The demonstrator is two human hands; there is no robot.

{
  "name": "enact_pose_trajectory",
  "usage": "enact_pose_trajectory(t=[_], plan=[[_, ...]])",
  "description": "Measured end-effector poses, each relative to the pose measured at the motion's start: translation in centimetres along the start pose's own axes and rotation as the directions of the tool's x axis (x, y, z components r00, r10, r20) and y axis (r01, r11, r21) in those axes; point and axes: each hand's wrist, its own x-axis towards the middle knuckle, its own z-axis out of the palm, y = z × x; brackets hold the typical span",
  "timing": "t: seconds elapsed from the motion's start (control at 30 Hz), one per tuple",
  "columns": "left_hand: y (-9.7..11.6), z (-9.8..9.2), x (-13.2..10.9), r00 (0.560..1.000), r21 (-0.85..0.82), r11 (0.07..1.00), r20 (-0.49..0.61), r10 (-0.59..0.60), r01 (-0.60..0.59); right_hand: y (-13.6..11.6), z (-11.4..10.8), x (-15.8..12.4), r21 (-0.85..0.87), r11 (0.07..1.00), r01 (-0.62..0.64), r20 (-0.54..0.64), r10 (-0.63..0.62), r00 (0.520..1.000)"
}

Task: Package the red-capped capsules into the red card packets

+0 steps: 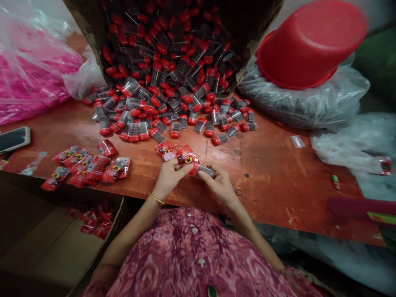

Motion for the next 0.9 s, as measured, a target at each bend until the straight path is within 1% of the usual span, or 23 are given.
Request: enact_pose_trajectory(t=[0.1, 0.2, 0.27, 0.37, 0.43, 0.5, 0.53, 0.6, 0.7, 0.73, 0.8, 0.87, 0.9], plan=[[-0.6, 0.7, -0.1, 1.000, -0.118, 0.993, -0.013, -0.006, 0.005, 0.6, 0.8, 0.1, -0.033, 0.991, 0.126, -0.112, -0.129, 0.985], [-1.1, 1.2, -0.1, 0.998, -0.201, 0.980, -0.055, -0.014, 0.003, 1.2, 1.7, 0.3, -0.019, 0.985, 0.172, -0.173, -0.172, 0.970], [-1.1, 1.4, 0.0, 0.996, -0.240, 0.971, -0.090, -0.026, 0.003, 1.4, 2.1, 0.5, 0.007, 0.988, 0.156, -0.133, -0.154, 0.979], [-1.1, 1.2, 0.1, 0.990, -0.268, 0.963, -0.134, -0.049, 0.011, 1.5, 2.1, 0.4, 0.074, 0.992, 0.099, 0.016, -0.101, 0.995], [-1.0, 1.0, 0.2, 0.988, -0.268, 0.963, -0.144, -0.053, 0.012, 1.5, 1.8, 0.2, 0.148, 0.988, 0.043, 0.125, -0.062, 0.990], [-1.1, 0.9, 0.2, 0.986, -0.279, 0.960, -0.157, -0.058, 0.012, 1.6, 1.5, 0.1, 0.192, 0.981, -0.013, 0.187, -0.024, 0.982], [-1.2, 1.0, 0.2, 0.984, -0.283, 0.959, -0.164, -0.062, 0.013, 1.7, 1.4, 0.0, 0.194, 0.980, -0.032, 0.196, -0.007, 0.981], [-1.5, 1.3, 0.2, 0.984, -0.272, 0.962, -0.168, -0.058, 0.011, 1.9, 1.4, 0.0, 0.179, 0.983, -0.045, 0.160, 0.016, 0.987], [-1.9, 1.9, -0.1, 0.993, -0.236, 0.972, -0.112, -0.025, -0.002, 1.7, 1.7, 0.2, 0.185, 0.982, -0.034, 0.099, 0.016, 0.995], [-2.0, 2.0, -0.1, 0.996, -0.235, 0.972, -0.088, -0.018, -0.003, 1.5, 1.7, 0.3, 0.197, 0.980, -0.035, 0.103, 0.015, 0.995], [-1.8, 2.0, -0.1, 0.998, -0.250, 0.968, -0.070, -0.011, -0.007, 1.1, 1.6, 0.5, 0.225, 0.973, -0.045, 0.152, 0.011, 0.988], [-1.4, 1.6, 0.0, 0.995, -0.289, 0.957, -0.097, -0.012, -0.017, 0.9, 1.5, 0.8, 0.238, 0.970, -0.054, 0.208, 0.004, 0.978], [-1.3, 1.4, 0.1, 0.993, -0.315, 0.949, -0.113, -0.022, -0.015, 0.9, 1.6, 1.0, 0.234, 0.971, -0.050, 0.217, -0.002, 0.976]])
